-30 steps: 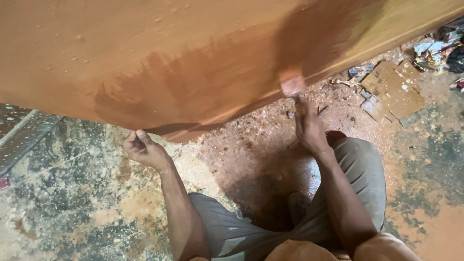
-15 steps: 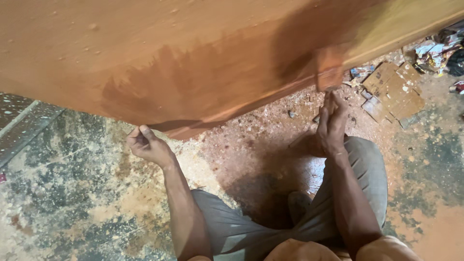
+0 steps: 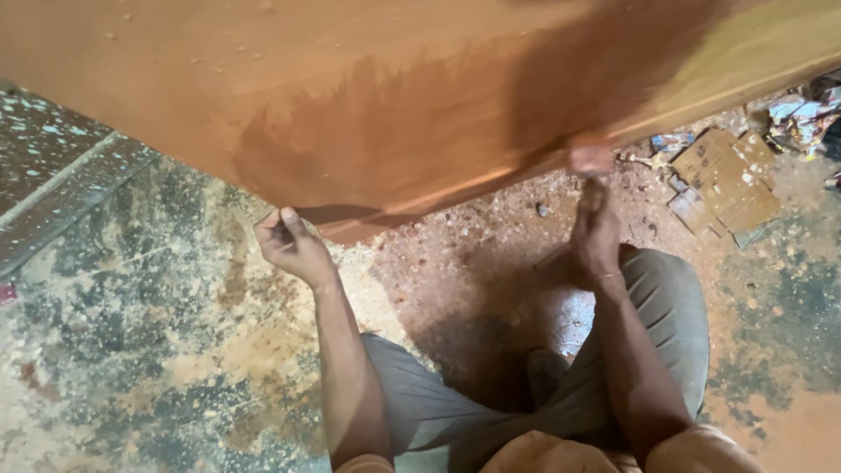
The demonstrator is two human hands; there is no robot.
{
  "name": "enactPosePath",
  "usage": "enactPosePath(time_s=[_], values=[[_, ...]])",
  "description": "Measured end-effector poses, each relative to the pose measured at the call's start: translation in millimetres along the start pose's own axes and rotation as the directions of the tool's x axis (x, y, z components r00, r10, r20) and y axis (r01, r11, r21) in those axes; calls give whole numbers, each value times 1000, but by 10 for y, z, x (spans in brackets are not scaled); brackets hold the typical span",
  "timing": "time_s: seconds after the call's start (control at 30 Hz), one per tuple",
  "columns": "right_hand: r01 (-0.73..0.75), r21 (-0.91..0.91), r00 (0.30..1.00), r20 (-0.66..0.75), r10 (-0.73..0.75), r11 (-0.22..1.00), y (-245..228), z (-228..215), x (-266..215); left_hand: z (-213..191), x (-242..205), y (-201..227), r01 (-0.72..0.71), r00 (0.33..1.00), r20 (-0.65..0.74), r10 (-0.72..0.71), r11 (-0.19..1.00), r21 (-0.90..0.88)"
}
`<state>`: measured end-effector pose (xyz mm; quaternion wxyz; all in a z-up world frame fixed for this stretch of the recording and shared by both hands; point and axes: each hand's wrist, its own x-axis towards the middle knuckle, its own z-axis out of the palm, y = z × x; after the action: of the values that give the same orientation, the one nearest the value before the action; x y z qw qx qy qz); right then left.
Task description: The person paints the lower edge of a wooden furniture piece using a paintbrush and a small container of reddish-brown paint. They repeatedly dip the brush and apply paint along the bottom trim while sitting on the floor.
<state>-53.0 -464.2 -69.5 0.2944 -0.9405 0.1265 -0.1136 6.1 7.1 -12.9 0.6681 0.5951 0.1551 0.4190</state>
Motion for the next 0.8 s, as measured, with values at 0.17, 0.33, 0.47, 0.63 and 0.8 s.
enactPosePath(time_s=[0.17, 0.33, 0.47, 0.63, 0.8], values=[[37, 343, 989, -150, 16, 939, -390, -98, -109, -14, 2, 32, -6, 1000, 18, 5, 999, 33], [503, 113, 855, 83, -513, 857, -425, 453, -260, -24, 14, 46, -4, 1000, 15, 2, 996, 92], [292, 6, 868, 417, -268, 956, -513, 627, -454, -31, 35, 48, 0, 999, 39, -2, 999, 44], [-46, 173, 949, 316, -12, 984, -1073, 141, -351, -68, 42, 14, -30, 997, 70, 26, 998, 59], [577, 165, 797, -327, -508, 800, -1384, -136, -615, -79, 57, -16, 4, 998, 65, -9, 997, 82]])
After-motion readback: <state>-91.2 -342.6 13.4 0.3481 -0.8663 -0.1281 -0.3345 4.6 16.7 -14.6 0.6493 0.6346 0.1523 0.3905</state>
